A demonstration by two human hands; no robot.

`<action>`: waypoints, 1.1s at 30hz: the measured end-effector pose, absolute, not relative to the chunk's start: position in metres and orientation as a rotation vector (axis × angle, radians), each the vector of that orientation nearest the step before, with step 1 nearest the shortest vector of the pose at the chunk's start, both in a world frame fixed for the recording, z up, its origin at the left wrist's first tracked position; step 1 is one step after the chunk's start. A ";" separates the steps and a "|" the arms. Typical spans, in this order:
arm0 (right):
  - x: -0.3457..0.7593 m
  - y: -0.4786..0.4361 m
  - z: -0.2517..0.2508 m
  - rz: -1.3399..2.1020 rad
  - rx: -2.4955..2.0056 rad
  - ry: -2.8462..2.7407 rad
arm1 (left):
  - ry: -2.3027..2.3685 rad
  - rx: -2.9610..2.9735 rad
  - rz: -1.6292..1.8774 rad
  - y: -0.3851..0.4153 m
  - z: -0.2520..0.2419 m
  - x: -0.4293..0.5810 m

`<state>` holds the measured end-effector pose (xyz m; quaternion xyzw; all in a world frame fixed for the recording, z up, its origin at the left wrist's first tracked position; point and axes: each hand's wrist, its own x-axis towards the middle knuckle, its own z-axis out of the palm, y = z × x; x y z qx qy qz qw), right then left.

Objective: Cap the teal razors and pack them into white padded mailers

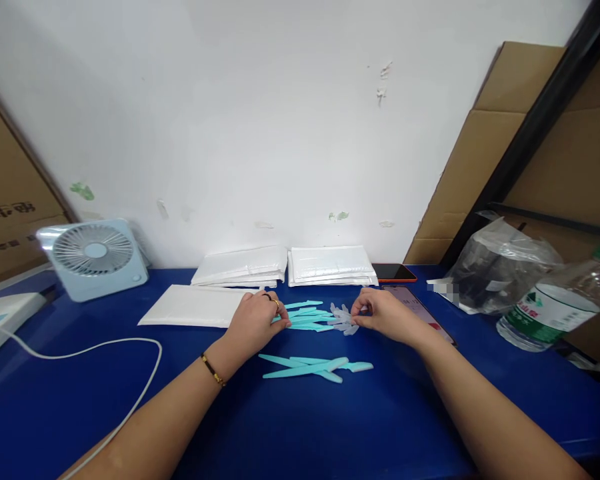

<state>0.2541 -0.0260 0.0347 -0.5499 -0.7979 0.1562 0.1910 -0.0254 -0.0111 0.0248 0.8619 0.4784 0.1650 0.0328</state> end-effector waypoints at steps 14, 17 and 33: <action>0.226 -0.041 0.030 0.878 -1.211 -2.495 | 1.044 2.691 0.318 -0.034 0.026 -0.017; 0.235 -0.035 0.029 0.757 -1.295 -2.371 | 1.200 2.717 0.377 -0.024 0.025 -0.021; 0.243 -0.042 0.035 0.831 -1.347 -2.607 | 1.104 2.707 0.314 -0.034 0.017 -0.011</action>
